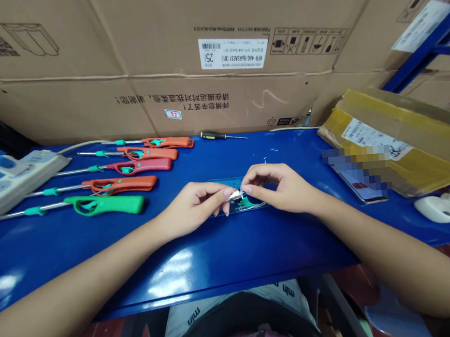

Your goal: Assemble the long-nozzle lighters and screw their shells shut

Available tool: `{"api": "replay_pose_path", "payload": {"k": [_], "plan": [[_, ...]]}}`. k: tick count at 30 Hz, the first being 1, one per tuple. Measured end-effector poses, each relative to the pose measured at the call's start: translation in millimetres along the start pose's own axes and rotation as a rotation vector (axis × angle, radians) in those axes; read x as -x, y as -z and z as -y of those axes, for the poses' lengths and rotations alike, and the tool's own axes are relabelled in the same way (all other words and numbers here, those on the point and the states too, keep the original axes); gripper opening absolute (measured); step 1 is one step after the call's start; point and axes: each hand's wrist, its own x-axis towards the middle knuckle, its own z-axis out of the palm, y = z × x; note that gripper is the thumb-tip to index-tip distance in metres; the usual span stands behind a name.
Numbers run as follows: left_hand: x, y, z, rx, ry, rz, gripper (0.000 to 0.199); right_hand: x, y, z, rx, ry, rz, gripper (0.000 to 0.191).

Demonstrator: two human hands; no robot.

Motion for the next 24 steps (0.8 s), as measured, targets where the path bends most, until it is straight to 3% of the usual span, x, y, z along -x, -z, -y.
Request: {"api": "replay_pose_path", "payload": {"k": [9,24], "plan": [[-0.1,-1.8,-3.2,-0.042,0.021,-0.038,0.039,-1.6,-3.0,-3.1,-0.088,-0.065,0.071,0.023],[-2.6,-1.4,2.7,-0.072,-0.005,-0.085,0.035,-4.9,-1.5,-4.0,-0.166,-0.196,0.006,0.028]]}}
